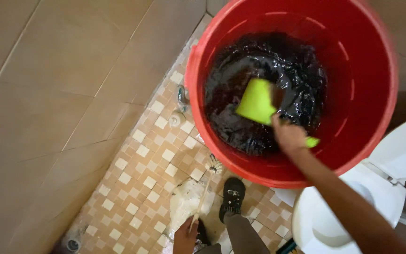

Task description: The person pours blue toilet cleaner into the bowl, scrubs the interior with a toilet brush, and then uses a green scoop to pour water from a red bucket into the bowl multiple times. The person also uses a floor squeegee to push water on the tiled floor.

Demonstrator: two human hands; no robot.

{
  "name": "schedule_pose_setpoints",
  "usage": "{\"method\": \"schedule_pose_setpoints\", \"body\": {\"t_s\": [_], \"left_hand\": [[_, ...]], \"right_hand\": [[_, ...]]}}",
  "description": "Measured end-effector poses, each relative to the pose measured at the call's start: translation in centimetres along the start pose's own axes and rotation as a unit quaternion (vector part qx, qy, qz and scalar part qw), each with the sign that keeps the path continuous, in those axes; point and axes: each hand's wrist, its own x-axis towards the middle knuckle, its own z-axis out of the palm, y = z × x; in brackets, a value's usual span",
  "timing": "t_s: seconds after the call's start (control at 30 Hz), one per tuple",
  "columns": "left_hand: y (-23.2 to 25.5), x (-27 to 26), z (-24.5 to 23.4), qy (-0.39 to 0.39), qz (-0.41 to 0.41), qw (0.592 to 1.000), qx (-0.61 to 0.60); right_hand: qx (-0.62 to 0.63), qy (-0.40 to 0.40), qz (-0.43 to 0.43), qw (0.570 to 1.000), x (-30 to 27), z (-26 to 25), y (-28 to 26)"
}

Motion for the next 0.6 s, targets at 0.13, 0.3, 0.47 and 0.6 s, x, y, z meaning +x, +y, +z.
{"method": "schedule_pose_setpoints", "body": {"t_s": [0.13, 0.3, 0.47, 0.6], "left_hand": [[1.3, -0.3, -0.3, -0.031, -0.113, 0.992, 0.051], [-0.1, 1.2, -1.0, -0.044, 0.137, 0.976, 0.163], [1.4, 1.9, -1.5, -0.08, 0.046, 0.988, 0.127], [3.2, 2.6, -2.3, -0.082, 0.097, 0.967, 0.222]], "right_hand": [[0.288, 0.072, -0.035, 0.954, 0.8, 1.6, -3.2], [0.682, -0.085, 0.063, 0.723, -1.4, -2.4, -1.7], [0.868, -0.087, -0.003, 0.49, -4.8, -3.4, 0.7], [0.892, -0.046, -0.001, 0.45, -10.5, -5.7, 3.4]]}}
